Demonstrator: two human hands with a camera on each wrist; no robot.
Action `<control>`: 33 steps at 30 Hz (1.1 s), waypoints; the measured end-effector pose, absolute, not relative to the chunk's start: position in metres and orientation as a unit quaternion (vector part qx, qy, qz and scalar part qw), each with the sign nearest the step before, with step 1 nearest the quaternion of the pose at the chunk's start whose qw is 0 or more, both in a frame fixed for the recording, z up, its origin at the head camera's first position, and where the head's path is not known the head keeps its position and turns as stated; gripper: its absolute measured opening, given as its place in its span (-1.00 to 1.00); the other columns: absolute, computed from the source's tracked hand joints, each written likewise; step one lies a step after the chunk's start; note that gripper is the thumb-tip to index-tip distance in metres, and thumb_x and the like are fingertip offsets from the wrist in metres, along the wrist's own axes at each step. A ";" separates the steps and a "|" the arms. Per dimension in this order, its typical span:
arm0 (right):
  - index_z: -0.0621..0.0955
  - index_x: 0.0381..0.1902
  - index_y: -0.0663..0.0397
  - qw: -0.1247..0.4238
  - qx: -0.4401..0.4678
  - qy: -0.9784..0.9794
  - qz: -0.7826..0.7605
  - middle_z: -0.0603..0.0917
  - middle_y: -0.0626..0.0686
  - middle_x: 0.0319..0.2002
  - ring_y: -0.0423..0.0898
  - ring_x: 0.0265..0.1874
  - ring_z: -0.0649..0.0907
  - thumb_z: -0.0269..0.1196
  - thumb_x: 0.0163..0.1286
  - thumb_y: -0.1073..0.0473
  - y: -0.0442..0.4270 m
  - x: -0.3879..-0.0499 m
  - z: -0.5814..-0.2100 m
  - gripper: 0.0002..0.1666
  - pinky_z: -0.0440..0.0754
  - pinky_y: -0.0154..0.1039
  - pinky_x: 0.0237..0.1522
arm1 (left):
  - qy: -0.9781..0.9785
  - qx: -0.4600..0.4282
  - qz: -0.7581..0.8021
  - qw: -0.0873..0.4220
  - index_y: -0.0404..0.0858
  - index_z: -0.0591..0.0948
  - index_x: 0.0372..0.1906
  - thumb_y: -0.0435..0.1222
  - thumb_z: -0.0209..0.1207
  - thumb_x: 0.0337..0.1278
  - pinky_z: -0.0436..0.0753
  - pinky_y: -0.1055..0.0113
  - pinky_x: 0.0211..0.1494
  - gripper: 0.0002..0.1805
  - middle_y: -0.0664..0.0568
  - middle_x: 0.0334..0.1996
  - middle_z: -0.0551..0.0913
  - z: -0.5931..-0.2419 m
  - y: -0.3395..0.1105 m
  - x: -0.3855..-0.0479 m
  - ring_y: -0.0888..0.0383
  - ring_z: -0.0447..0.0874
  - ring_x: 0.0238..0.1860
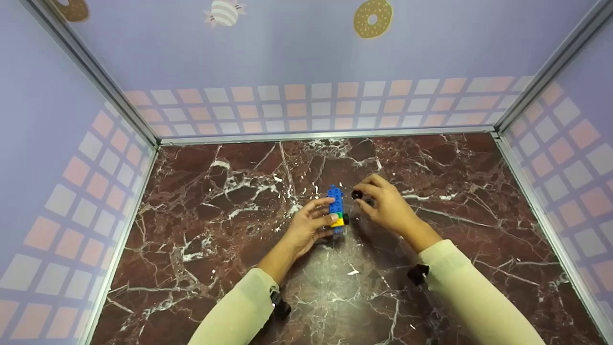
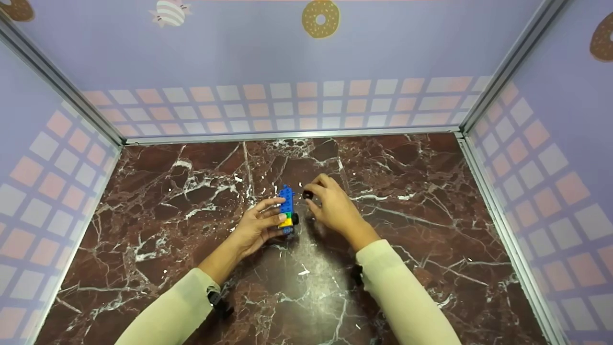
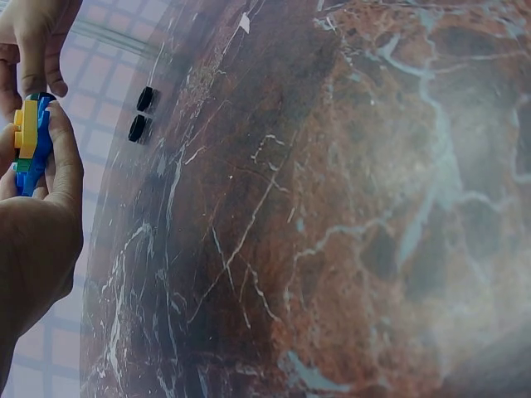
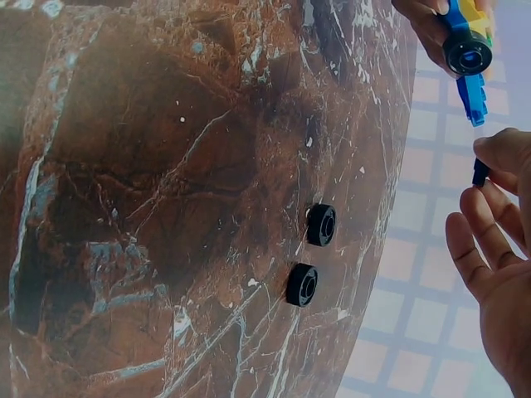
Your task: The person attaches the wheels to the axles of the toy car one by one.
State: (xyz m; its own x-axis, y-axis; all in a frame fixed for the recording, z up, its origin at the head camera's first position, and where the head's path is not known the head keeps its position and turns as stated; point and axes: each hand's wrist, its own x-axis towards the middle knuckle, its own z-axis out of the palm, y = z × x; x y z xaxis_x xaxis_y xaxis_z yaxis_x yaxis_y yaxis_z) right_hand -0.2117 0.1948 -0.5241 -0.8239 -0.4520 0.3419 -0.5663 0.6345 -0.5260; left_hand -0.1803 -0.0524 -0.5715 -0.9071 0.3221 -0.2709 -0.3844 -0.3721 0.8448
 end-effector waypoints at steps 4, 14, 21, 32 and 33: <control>0.77 0.18 0.26 0.088 0.286 -0.896 0.328 0.69 0.19 0.06 0.15 0.01 0.83 0.49 0.45 0.33 0.194 -0.212 -0.524 -0.63 0.90 0.01 0.02 | 0.517 -0.034 0.828 0.214 -0.26 0.62 0.41 -0.57 0.32 0.37 0.89 0.25 -0.07 -0.45 -0.08 0.09 0.69 -0.571 -0.052 -0.180 0.04 0.81 -0.05; 0.76 0.20 0.27 0.088 0.286 -0.895 0.330 0.69 0.19 0.06 0.14 0.01 0.82 0.48 0.46 0.34 0.193 -0.213 -0.525 -0.62 0.89 0.02 0.08 | 0.517 -0.028 0.828 0.213 -0.25 0.63 0.39 -0.56 0.33 0.38 0.90 0.24 -0.07 -0.47 -0.06 0.07 0.71 -0.574 -0.050 -0.179 0.05 0.82 -0.05; 0.77 0.19 0.28 0.096 0.293 -0.891 0.332 0.69 0.23 0.05 0.16 -0.01 0.81 0.49 0.46 0.33 0.189 -0.213 -0.524 -0.63 0.89 0.03 0.09 | 0.517 -0.019 0.828 0.217 -0.26 0.62 0.40 -0.55 0.33 0.41 0.90 0.25 -0.08 -0.48 -0.05 0.07 0.70 -0.573 -0.049 -0.178 0.06 0.82 -0.07; 0.76 0.21 0.28 0.089 0.285 -0.891 0.343 0.70 0.25 0.06 0.22 -0.03 0.80 0.50 0.44 0.34 0.186 -0.212 -0.524 -0.60 0.87 0.08 0.07 | 0.512 -0.022 0.829 0.224 -0.27 0.61 0.43 -0.55 0.34 0.39 0.93 0.20 0.00 -0.45 -0.08 0.11 0.69 -0.574 -0.047 -0.177 0.05 0.84 -0.06; 0.76 0.21 0.28 0.088 0.286 -0.890 0.344 0.70 0.25 0.06 0.22 -0.03 0.80 0.50 0.45 0.34 0.186 -0.212 -0.525 -0.60 0.87 0.07 0.07 | 0.511 -0.022 0.829 0.225 -0.27 0.60 0.43 -0.55 0.34 0.39 0.93 0.20 0.00 -0.44 -0.08 0.11 0.69 -0.574 -0.047 -0.177 0.05 0.84 -0.06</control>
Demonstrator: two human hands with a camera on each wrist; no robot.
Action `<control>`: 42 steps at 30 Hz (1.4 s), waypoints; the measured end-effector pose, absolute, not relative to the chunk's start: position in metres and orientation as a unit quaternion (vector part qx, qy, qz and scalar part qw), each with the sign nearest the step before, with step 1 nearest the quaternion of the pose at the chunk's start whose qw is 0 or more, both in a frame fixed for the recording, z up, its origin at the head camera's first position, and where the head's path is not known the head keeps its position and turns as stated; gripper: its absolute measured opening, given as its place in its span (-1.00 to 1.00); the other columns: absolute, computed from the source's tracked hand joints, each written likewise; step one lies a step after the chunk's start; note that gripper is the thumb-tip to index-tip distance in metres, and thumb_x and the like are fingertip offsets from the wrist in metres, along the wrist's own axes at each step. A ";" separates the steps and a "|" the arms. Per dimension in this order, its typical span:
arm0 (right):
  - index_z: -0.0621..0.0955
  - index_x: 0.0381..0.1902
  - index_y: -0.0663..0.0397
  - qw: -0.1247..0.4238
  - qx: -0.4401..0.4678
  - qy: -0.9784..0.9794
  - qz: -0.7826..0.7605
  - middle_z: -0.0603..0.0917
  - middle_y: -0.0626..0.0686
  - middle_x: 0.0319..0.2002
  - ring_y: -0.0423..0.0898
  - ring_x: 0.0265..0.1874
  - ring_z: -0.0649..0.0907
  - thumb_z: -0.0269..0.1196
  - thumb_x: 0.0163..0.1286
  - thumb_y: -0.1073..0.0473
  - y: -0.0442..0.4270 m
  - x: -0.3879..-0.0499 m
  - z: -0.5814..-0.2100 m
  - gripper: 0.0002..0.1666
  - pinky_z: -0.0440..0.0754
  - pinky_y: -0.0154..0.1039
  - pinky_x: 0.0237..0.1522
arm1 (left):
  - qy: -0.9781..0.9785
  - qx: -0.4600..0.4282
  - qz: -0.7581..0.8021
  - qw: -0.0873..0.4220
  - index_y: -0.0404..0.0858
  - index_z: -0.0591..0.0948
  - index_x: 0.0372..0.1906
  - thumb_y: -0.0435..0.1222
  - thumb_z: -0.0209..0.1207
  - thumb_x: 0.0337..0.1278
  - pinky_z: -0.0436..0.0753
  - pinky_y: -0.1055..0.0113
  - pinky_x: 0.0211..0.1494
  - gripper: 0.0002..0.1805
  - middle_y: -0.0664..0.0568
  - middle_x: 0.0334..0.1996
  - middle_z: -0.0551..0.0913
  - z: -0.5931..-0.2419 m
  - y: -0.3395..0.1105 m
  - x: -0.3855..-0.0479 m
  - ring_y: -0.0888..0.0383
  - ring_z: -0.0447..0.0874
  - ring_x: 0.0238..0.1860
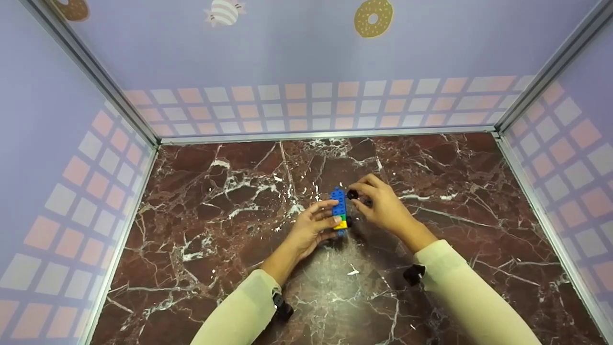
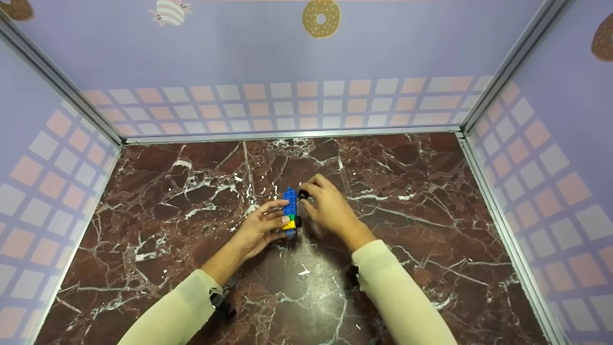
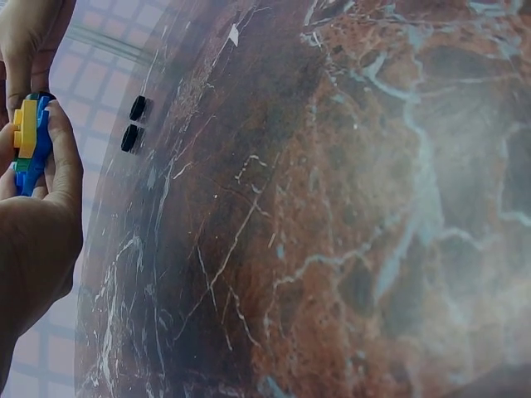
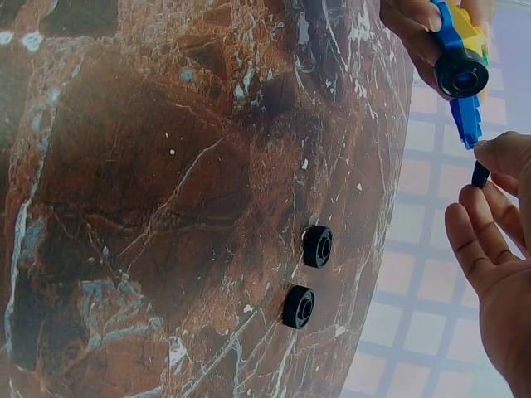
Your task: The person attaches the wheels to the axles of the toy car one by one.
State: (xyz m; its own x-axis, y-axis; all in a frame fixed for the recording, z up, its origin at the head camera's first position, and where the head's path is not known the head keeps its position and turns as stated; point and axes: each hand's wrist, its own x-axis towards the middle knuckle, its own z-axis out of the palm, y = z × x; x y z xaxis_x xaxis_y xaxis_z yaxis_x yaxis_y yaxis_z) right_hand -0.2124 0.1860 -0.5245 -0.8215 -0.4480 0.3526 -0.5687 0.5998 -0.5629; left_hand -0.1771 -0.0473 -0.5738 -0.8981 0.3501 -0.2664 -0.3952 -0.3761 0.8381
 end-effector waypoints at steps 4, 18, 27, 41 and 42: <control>0.75 0.22 0.31 0.087 0.288 -0.887 0.350 0.69 0.24 0.06 0.18 -0.04 0.80 0.49 0.46 0.34 0.186 -0.213 -0.527 -0.60 0.88 0.05 0.05 | 0.511 -0.021 0.829 0.226 -0.29 0.60 0.44 -0.55 0.34 0.39 0.93 0.21 0.00 -0.44 -0.09 0.11 0.69 -0.573 -0.048 -0.177 0.05 0.84 -0.06; 0.74 0.21 0.37 0.076 0.293 -0.873 0.384 0.69 0.28 0.05 0.17 -0.05 0.84 0.47 0.45 0.41 0.185 -0.212 -0.525 -0.60 0.91 -0.01 0.06 | 0.523 -0.014 0.822 0.226 -0.25 0.61 0.44 -0.52 0.35 0.40 0.90 0.26 -0.08 -0.44 -0.05 0.12 0.67 -0.574 -0.046 -0.177 0.08 0.80 -0.06; 0.74 0.18 0.39 0.080 0.306 -0.860 0.400 0.75 0.28 0.00 0.16 -0.11 0.87 0.50 0.39 0.44 0.185 -0.211 -0.526 -0.59 0.93 -0.05 0.02 | 0.521 -0.016 0.822 0.228 -0.24 0.61 0.43 -0.52 0.36 0.39 0.89 0.27 -0.10 -0.45 -0.06 0.13 0.67 -0.572 -0.046 -0.176 0.08 0.80 -0.07; 0.76 0.21 0.32 0.081 0.303 -0.868 0.386 0.72 0.25 0.04 0.15 -0.06 0.85 0.48 0.45 0.39 0.186 -0.210 -0.523 -0.61 0.92 -0.05 0.05 | 0.524 -0.003 0.820 0.229 -0.27 0.59 0.44 -0.53 0.33 0.42 0.89 0.26 -0.06 -0.46 -0.08 0.14 0.65 -0.571 -0.046 -0.176 0.05 0.80 -0.03; 0.76 0.21 0.32 0.080 0.302 -0.868 0.385 0.72 0.25 0.04 0.15 -0.06 0.85 0.48 0.46 0.39 0.185 -0.210 -0.523 -0.61 0.92 -0.05 0.04 | 0.525 -0.001 0.820 0.229 -0.27 0.59 0.44 -0.53 0.33 0.43 0.89 0.26 -0.06 -0.46 -0.07 0.14 0.65 -0.571 -0.046 -0.176 0.06 0.80 -0.03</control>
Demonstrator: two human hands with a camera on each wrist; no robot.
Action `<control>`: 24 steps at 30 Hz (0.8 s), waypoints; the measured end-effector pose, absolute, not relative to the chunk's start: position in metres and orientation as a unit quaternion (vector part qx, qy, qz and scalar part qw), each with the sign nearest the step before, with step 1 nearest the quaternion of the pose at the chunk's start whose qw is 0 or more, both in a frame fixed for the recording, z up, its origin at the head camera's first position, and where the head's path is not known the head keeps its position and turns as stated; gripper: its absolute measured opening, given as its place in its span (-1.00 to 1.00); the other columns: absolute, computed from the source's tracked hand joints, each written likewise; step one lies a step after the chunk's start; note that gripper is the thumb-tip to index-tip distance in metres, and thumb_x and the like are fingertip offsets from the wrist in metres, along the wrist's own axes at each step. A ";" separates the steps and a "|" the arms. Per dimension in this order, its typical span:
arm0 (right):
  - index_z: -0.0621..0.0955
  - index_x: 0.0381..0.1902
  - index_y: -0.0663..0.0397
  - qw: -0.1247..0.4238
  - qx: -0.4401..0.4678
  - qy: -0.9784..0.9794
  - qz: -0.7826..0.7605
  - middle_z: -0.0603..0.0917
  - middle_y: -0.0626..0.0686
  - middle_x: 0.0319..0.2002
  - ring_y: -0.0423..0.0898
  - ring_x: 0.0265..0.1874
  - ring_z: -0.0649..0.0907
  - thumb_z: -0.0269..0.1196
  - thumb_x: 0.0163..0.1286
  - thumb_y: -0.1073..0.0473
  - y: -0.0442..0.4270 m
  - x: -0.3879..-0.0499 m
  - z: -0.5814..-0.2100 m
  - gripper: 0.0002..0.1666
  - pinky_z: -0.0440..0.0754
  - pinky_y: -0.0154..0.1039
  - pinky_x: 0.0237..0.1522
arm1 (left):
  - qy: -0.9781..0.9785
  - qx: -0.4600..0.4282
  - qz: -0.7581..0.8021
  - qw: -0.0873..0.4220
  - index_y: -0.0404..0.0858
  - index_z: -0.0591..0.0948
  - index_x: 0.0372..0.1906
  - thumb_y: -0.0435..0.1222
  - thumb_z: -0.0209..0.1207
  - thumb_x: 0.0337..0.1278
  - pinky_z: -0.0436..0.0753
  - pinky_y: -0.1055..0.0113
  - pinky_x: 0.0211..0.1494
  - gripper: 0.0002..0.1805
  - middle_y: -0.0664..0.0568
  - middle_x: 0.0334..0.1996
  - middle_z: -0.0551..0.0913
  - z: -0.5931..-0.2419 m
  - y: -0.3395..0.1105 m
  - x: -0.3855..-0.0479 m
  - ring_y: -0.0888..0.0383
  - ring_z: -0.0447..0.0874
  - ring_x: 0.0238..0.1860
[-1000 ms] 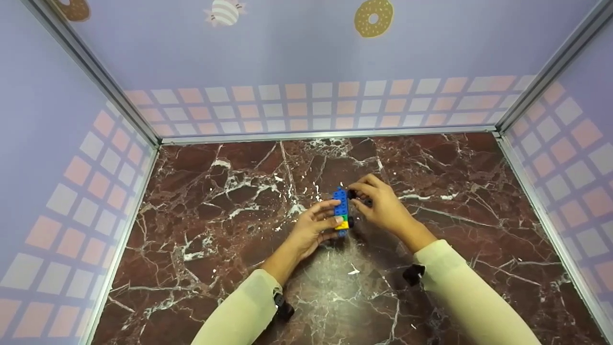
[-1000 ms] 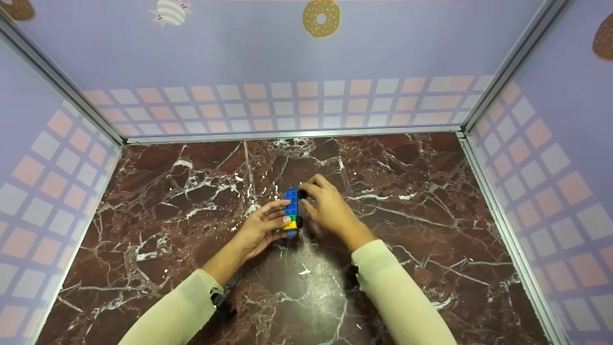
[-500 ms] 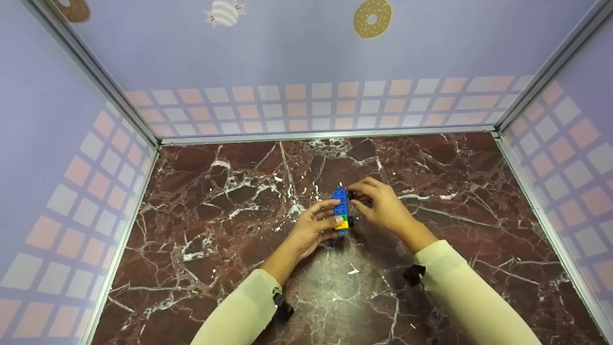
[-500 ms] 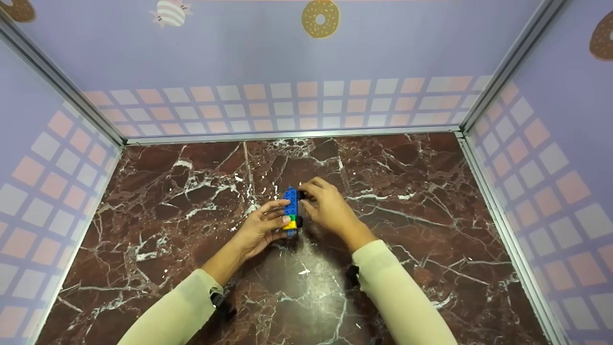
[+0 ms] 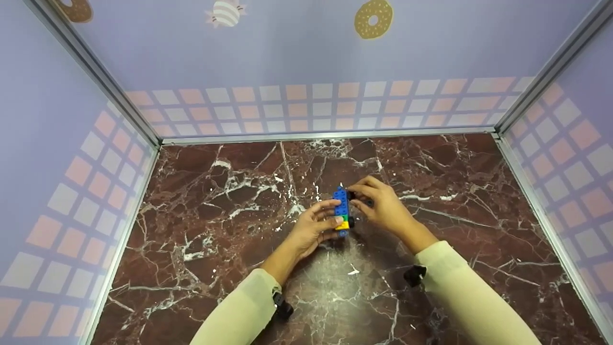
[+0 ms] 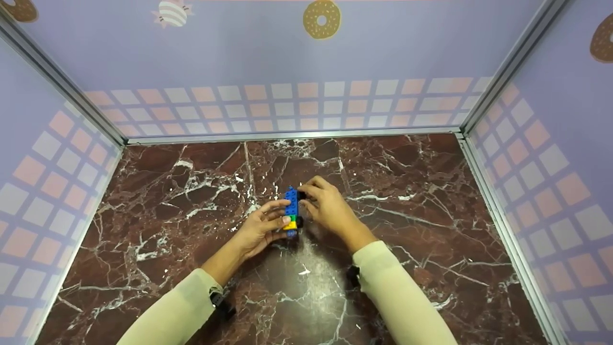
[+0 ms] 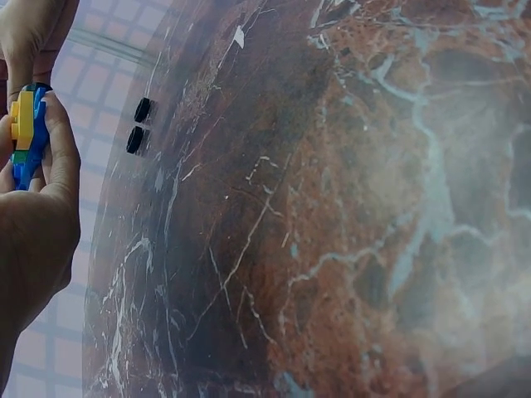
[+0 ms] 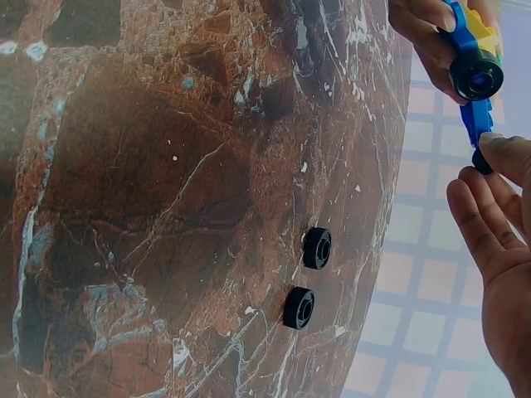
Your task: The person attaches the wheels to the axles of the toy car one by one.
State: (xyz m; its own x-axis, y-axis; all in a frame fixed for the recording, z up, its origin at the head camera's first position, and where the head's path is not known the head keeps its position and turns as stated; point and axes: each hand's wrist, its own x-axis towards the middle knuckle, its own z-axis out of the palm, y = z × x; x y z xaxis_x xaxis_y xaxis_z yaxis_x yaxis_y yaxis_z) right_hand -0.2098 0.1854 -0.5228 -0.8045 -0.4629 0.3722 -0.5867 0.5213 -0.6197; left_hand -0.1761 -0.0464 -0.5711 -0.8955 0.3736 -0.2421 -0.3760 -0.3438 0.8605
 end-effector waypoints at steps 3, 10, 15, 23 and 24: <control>0.76 0.21 0.32 0.083 0.302 -0.870 0.380 0.72 0.24 0.04 0.15 -0.06 0.85 0.47 0.46 0.39 0.185 -0.210 -0.522 -0.61 0.92 -0.03 0.03 | 0.528 0.002 0.818 0.229 -0.25 0.59 0.43 -0.52 0.33 0.44 0.89 0.23 -0.02 -0.47 -0.06 0.15 0.63 -0.571 -0.047 -0.177 0.06 0.80 -0.02; 0.77 0.19 0.32 0.098 0.308 -0.871 0.369 0.73 0.24 0.00 0.14 -0.07 0.85 0.48 0.45 0.39 0.185 -0.210 -0.522 -0.62 0.91 0.00 0.03 | 0.526 0.007 0.818 0.233 -0.24 0.58 0.43 -0.51 0.33 0.46 0.90 0.19 0.04 -0.48 -0.06 0.18 0.62 -0.569 -0.047 -0.176 0.05 0.80 -0.01; 0.79 0.16 0.33 0.108 0.313 -0.872 0.361 0.74 0.24 -0.03 0.14 -0.08 0.85 0.50 0.42 0.38 0.184 -0.210 -0.523 -0.63 0.91 -0.01 0.01 | 0.522 0.012 0.820 0.236 -0.27 0.56 0.44 -0.53 0.30 0.47 0.92 0.15 0.08 -0.48 -0.06 0.17 0.61 -0.569 -0.047 -0.175 0.04 0.81 0.00; 0.80 0.13 0.33 0.122 0.318 -0.871 0.354 0.74 0.24 -0.05 0.14 -0.11 0.84 0.52 0.42 0.35 0.185 -0.210 -0.522 -0.65 0.91 -0.01 -0.03 | 0.516 0.023 0.825 0.231 -0.31 0.54 0.42 -0.55 0.29 0.46 0.93 0.14 0.07 -0.49 -0.07 0.16 0.61 -0.568 -0.046 -0.175 0.03 0.82 -0.01; 0.80 0.13 0.32 0.125 0.320 -0.871 0.352 0.75 0.23 -0.05 0.13 -0.11 0.84 0.52 0.42 0.34 0.185 -0.210 -0.522 -0.65 0.91 -0.01 -0.05 | 0.516 0.023 0.825 0.230 -0.32 0.53 0.43 -0.55 0.29 0.46 0.93 0.14 0.07 -0.49 -0.07 0.16 0.62 -0.568 -0.046 -0.175 0.04 0.82 -0.01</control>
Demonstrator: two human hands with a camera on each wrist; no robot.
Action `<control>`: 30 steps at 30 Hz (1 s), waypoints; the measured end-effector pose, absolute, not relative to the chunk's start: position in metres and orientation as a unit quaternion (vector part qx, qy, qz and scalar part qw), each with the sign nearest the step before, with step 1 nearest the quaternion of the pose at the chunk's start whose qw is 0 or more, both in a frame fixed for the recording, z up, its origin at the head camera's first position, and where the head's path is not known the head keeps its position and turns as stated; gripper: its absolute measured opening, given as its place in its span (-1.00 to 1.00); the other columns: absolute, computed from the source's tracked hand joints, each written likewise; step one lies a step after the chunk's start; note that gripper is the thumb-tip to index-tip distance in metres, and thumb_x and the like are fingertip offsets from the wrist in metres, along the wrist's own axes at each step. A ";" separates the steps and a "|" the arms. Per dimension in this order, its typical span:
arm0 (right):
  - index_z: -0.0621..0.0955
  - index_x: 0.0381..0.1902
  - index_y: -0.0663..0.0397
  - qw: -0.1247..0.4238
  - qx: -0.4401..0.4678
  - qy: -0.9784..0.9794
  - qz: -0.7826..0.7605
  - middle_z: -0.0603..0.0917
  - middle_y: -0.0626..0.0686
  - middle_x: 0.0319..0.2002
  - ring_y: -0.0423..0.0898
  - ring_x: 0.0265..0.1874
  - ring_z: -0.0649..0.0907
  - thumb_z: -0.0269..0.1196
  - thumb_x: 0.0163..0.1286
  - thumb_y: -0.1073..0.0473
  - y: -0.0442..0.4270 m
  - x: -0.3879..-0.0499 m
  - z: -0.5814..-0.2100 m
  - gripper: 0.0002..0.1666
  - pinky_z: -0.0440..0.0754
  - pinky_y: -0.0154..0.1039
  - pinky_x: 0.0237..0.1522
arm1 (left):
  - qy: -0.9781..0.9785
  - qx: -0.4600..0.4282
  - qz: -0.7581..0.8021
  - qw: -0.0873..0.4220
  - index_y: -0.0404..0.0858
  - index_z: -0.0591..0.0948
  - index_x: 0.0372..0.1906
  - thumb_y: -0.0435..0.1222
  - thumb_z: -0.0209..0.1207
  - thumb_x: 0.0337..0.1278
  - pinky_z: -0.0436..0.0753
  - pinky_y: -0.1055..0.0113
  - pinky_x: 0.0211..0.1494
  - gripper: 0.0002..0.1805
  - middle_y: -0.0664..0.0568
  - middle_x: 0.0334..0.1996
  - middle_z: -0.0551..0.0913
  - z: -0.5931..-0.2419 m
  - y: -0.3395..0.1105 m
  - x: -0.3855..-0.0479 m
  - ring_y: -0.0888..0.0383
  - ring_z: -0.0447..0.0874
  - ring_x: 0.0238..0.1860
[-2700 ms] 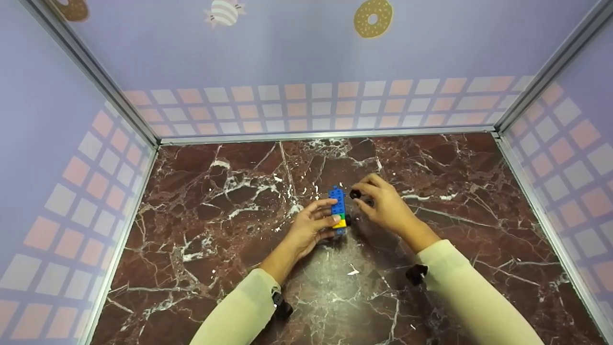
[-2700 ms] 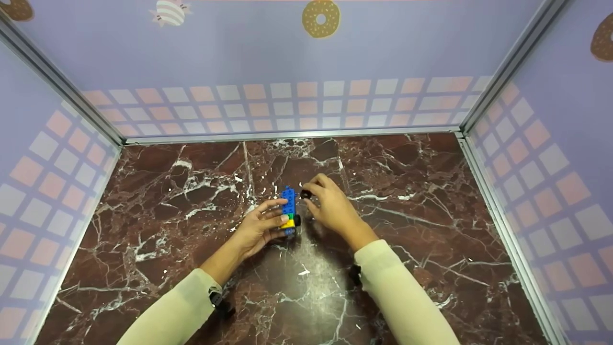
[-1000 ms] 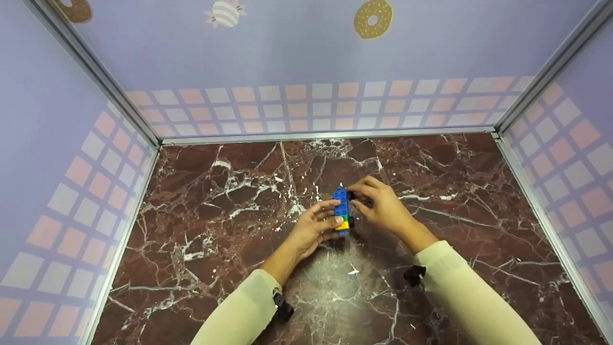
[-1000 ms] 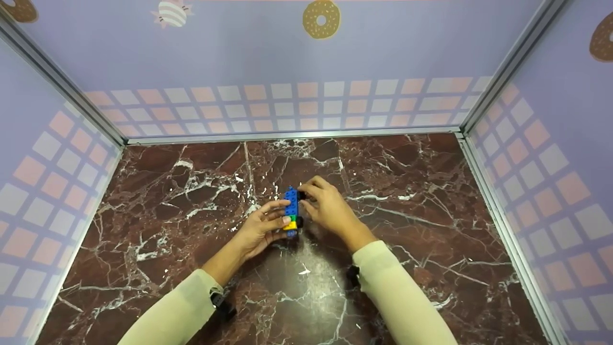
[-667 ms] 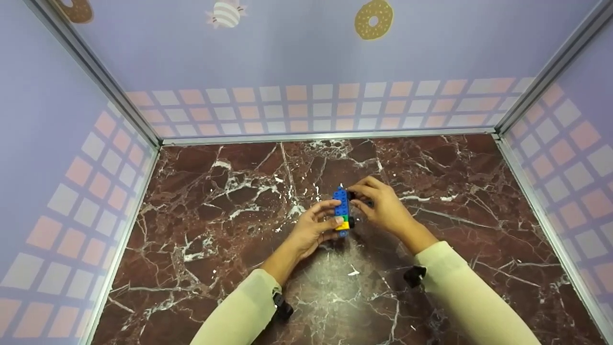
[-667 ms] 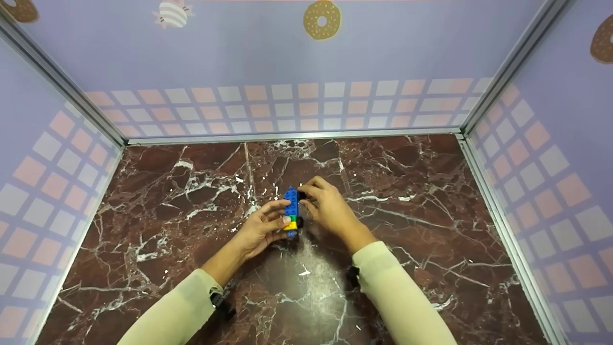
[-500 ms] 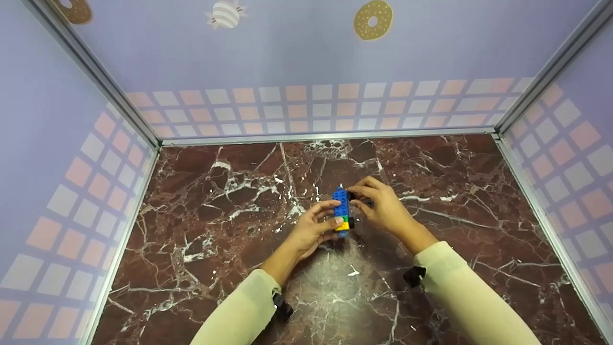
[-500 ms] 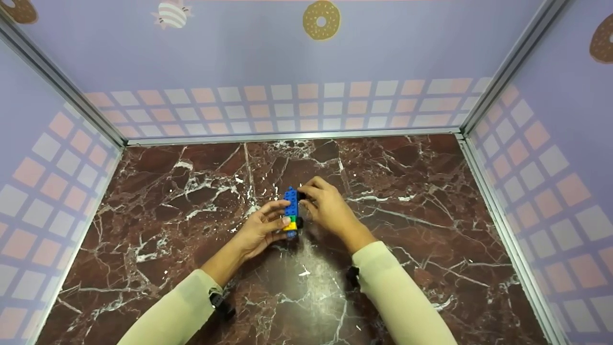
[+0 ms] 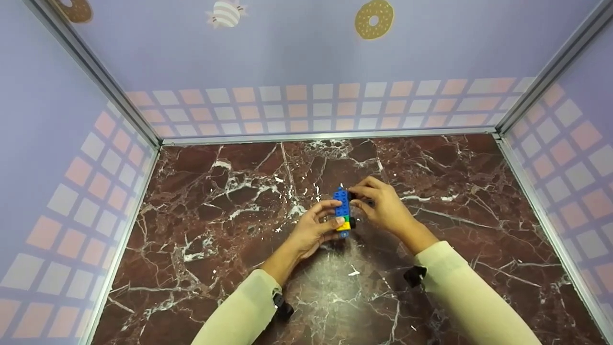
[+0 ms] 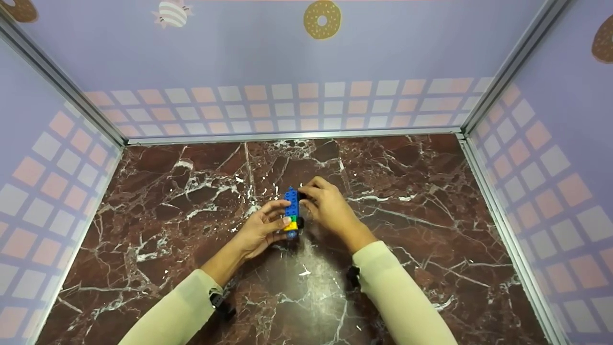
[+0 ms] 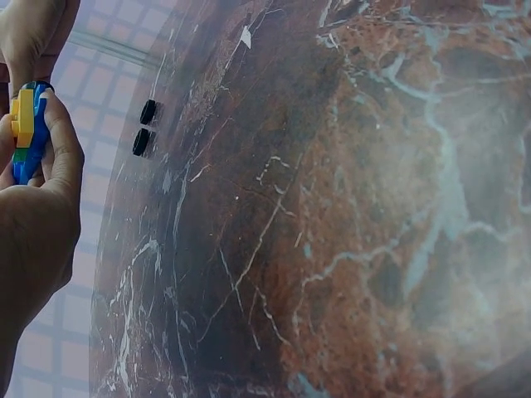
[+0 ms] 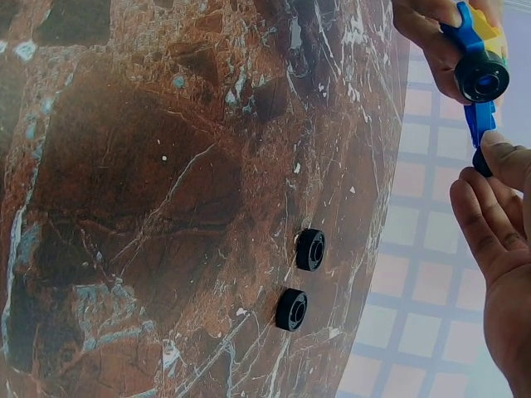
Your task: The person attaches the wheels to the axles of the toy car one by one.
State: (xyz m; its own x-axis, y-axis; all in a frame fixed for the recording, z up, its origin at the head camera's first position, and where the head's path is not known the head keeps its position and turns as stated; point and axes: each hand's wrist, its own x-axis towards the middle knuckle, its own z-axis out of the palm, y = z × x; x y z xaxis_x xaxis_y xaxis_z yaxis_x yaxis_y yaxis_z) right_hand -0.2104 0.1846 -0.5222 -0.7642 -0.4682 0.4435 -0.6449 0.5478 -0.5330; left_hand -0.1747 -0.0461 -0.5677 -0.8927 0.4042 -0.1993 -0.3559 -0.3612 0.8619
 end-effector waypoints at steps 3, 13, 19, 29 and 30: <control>0.80 0.13 0.31 0.130 0.320 -0.871 0.350 0.75 0.22 -0.04 0.12 -0.12 0.83 0.53 0.42 0.33 0.185 -0.210 -0.523 -0.65 0.90 -0.01 -0.09 | 0.517 0.025 0.824 0.230 -0.32 0.53 0.43 -0.55 0.28 0.46 0.93 0.16 0.06 -0.49 -0.06 0.15 0.62 -0.568 -0.046 -0.174 0.05 0.82 -0.02; 0.84 0.13 0.20 0.147 0.310 -0.881 0.326 0.76 0.16 -0.06 0.10 -0.10 0.65 0.54 0.42 0.27 0.184 -0.208 -0.523 -0.66 0.72 -0.04 -0.13 | 0.509 0.033 0.828 0.233 -0.30 0.54 0.42 -0.56 0.26 0.48 0.93 0.14 0.04 -0.51 -0.04 0.14 0.61 -0.569 -0.045 -0.174 0.06 0.82 -0.05; 0.83 0.13 0.21 0.141 0.302 -0.883 0.331 0.73 0.15 -0.14 0.06 -0.14 0.59 0.55 0.41 0.27 0.183 -0.208 -0.521 -0.64 0.69 -0.08 -0.14 | 0.508 0.032 0.828 0.234 -0.29 0.53 0.43 -0.55 0.26 0.48 0.93 0.15 0.05 -0.50 -0.07 0.17 0.61 -0.568 -0.045 -0.174 0.05 0.83 -0.04; 0.84 0.11 0.23 0.147 0.308 -0.879 0.332 0.71 0.17 -0.18 0.07 -0.17 0.57 0.55 0.41 0.27 0.182 -0.207 -0.523 -0.66 0.65 -0.07 -0.13 | 0.508 0.032 0.826 0.240 -0.32 0.51 0.45 -0.55 0.26 0.48 0.94 0.15 0.05 -0.48 -0.08 0.17 0.60 -0.566 -0.047 -0.173 0.04 0.81 -0.02; 0.84 0.10 0.24 0.148 0.308 -0.879 0.332 0.71 0.17 -0.18 0.07 -0.17 0.57 0.55 0.40 0.27 0.182 -0.207 -0.523 -0.66 0.65 -0.07 -0.13 | 0.509 0.033 0.826 0.240 -0.32 0.51 0.44 -0.55 0.27 0.48 0.94 0.15 0.04 -0.48 -0.08 0.17 0.60 -0.566 -0.047 -0.173 0.04 0.81 -0.02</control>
State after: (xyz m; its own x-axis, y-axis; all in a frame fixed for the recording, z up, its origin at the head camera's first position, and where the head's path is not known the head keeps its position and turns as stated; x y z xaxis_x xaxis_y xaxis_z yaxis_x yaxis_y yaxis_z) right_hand -0.2066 0.1823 -0.5226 -0.7664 -0.4433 0.4649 -0.6400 0.5891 -0.4932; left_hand -0.1728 -0.0472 -0.5663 -0.8830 0.4294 -0.1895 -0.3627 -0.3680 0.8562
